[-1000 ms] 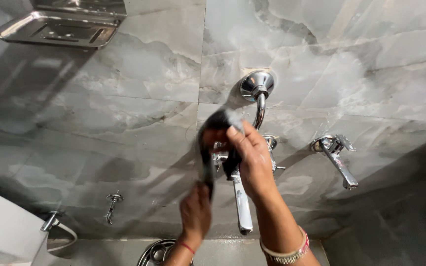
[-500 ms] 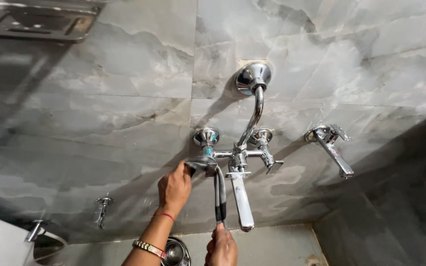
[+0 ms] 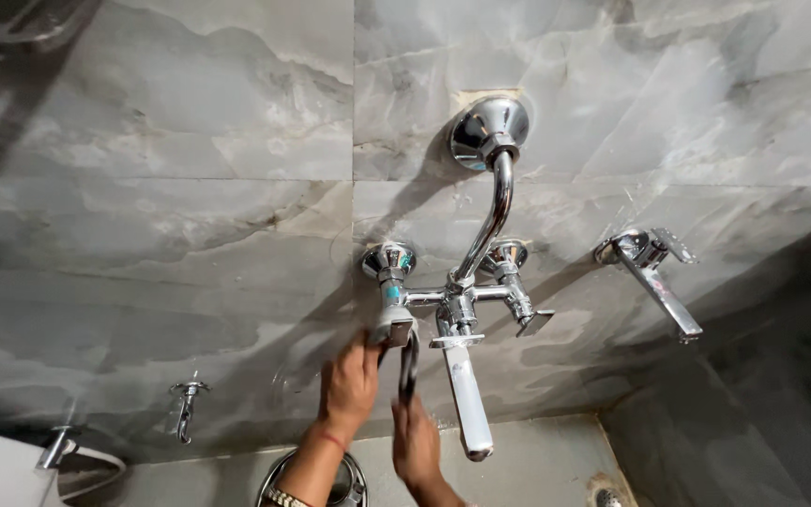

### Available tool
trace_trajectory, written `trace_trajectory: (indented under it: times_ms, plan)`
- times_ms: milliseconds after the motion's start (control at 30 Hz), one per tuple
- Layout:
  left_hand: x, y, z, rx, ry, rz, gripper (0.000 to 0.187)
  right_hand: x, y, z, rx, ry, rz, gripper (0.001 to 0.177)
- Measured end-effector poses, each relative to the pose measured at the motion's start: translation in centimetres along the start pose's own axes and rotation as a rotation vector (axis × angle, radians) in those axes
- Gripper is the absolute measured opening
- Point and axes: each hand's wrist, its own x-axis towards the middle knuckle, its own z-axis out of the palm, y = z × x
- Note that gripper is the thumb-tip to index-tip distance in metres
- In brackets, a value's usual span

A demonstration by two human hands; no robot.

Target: The person wipes a metal soap dish and several bathroom faucets with a cloth, rinsing the cloth in a white bucket containing water.

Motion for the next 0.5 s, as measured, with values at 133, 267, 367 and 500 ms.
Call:
trace_trajectory:
  times_ms: [133,267,367,500]
  plan:
    - [0.7,-1.9,-0.2,0.021,-0.083,0.061,0.023,-1.1,1.1,0.8,0.054,-0.074,-0.011,0.041]
    - [-7.7,-3.9,0.3,0.089,-0.188,-0.118,0.022,2.3,-4.5,1.2,0.422,0.090,-0.188,0.045]
    - [-8.1,-4.4,0.0,0.096,-0.292,-0.338,0.020,2.4,-5.4,0.2,0.418,0.141,-0.196,0.044]
    - [1.1,-0.4,-1.7,0.099,-0.097,-0.149,0.030,-2.1,-2.9,0.0,0.156,0.071,0.019,0.043]
